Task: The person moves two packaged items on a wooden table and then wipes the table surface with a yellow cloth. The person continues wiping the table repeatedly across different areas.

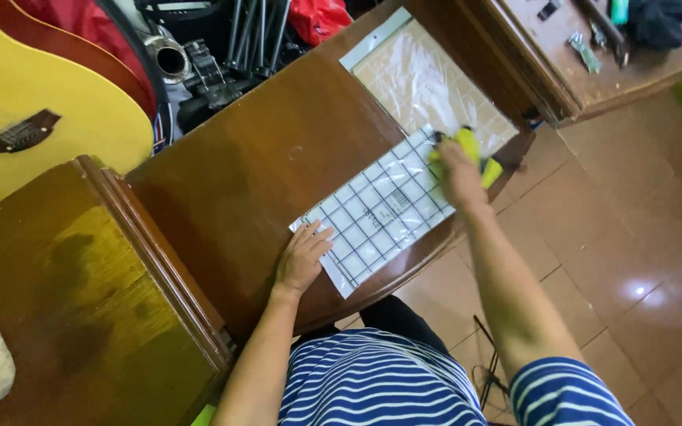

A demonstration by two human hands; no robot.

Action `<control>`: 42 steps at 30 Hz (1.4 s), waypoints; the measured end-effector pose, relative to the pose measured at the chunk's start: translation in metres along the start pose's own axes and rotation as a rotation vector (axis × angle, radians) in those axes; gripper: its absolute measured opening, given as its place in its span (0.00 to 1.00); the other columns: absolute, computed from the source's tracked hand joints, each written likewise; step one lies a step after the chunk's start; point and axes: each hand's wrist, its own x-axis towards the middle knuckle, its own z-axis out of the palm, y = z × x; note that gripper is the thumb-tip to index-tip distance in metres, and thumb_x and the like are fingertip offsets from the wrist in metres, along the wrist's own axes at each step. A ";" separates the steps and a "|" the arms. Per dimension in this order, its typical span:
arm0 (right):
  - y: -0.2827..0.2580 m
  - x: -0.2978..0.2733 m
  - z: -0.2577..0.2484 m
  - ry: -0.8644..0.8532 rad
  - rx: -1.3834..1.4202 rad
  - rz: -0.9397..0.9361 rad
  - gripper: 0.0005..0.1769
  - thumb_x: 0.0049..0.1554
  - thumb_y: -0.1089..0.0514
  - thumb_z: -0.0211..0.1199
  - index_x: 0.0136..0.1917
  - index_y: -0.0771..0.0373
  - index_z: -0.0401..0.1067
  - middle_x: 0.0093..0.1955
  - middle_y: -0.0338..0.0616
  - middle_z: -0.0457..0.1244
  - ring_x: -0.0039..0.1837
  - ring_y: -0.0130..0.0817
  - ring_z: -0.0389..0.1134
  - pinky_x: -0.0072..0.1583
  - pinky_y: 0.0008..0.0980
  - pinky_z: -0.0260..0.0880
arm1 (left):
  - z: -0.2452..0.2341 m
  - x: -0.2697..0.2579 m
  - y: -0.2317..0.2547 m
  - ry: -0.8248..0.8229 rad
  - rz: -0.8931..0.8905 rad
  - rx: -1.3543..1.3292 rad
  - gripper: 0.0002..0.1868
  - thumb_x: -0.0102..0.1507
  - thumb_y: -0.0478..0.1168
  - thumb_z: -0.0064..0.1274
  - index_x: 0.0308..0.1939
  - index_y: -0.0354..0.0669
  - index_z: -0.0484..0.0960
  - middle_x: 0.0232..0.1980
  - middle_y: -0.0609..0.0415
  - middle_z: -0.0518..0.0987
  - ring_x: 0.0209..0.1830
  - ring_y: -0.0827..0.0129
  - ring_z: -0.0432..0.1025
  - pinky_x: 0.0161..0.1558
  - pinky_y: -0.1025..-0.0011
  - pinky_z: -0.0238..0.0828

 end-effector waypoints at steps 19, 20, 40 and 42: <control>-0.237 0.116 -0.093 -0.752 -0.021 0.060 0.29 0.58 0.48 0.57 0.73 0.38 0.65 0.72 0.43 0.63 0.68 0.55 0.66 0.66 0.55 0.68 | -0.164 0.079 0.055 0.451 -0.351 -0.289 0.12 0.60 0.37 0.63 0.47 0.54 0.84 0.71 0.55 0.73 0.75 0.52 0.61 0.74 0.54 0.54; -0.262 0.116 -0.112 -0.796 -0.046 0.126 0.25 0.60 0.42 0.57 0.71 0.29 0.67 0.67 0.41 0.67 0.68 0.51 0.68 0.67 0.51 0.68 | -0.183 0.079 0.060 0.455 -0.571 -0.568 0.26 0.58 0.37 0.65 0.61 0.51 0.82 0.70 0.54 0.73 0.73 0.58 0.64 0.74 0.60 0.56; -0.559 0.102 -0.108 -0.509 0.862 0.136 0.10 0.61 0.56 0.65 0.56 0.57 0.78 0.46 0.46 0.70 0.47 0.37 0.70 0.50 0.40 0.71 | -0.364 -0.090 0.040 0.631 -1.135 -0.875 0.41 0.61 0.47 0.62 0.76 0.51 0.62 0.77 0.50 0.62 0.78 0.56 0.54 0.74 0.51 0.49; -0.584 0.099 -0.083 -0.547 0.872 0.147 0.13 0.60 0.56 0.65 0.59 0.55 0.78 0.50 0.46 0.70 0.50 0.39 0.71 0.54 0.41 0.73 | -0.372 -0.115 0.023 0.637 -1.224 -0.708 0.34 0.61 0.45 0.61 0.71 0.55 0.70 0.70 0.52 0.72 0.73 0.56 0.64 0.70 0.52 0.59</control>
